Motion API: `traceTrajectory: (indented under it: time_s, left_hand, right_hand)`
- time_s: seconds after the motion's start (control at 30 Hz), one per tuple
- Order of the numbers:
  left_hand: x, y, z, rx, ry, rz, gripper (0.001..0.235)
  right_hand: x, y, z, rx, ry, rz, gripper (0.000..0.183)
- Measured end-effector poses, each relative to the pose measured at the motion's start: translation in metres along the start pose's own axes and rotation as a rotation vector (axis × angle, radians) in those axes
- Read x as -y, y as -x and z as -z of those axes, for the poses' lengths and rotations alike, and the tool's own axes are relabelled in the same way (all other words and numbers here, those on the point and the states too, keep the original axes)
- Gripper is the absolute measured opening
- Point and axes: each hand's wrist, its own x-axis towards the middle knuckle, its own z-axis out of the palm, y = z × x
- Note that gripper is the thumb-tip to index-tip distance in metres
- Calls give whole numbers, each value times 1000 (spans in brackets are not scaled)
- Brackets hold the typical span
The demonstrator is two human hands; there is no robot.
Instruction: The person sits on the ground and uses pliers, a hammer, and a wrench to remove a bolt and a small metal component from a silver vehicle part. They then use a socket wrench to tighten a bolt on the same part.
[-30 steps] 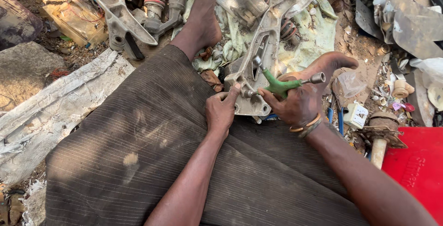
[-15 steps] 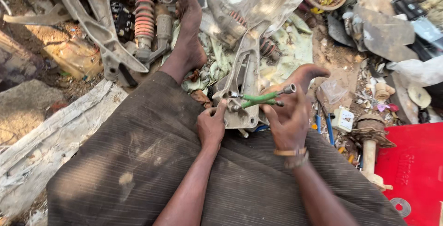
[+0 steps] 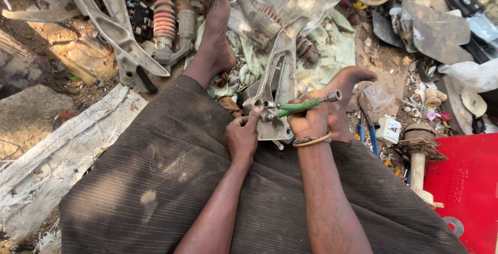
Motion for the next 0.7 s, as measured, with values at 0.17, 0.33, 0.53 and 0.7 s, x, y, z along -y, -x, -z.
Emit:
traceTrajectory:
  time_s: [0.17,0.33,0.53,0.7]
  left_hand:
    - [5,1,-5,20,-20,13,56]
    - [6,1,-2,35,-34,34,54]
    - [-5,-3,-1,43,-64,40,53]
    - [5,-2,-5,36,-23,64,53]
  right_hand:
    - [12,17,-18,178,257,-152,7]
    - [22,38,-97,1094,927,-801,21]
    - [33,58,-98,1034,718,-491,43]
    - [77,112,-35,524,852,146,43]
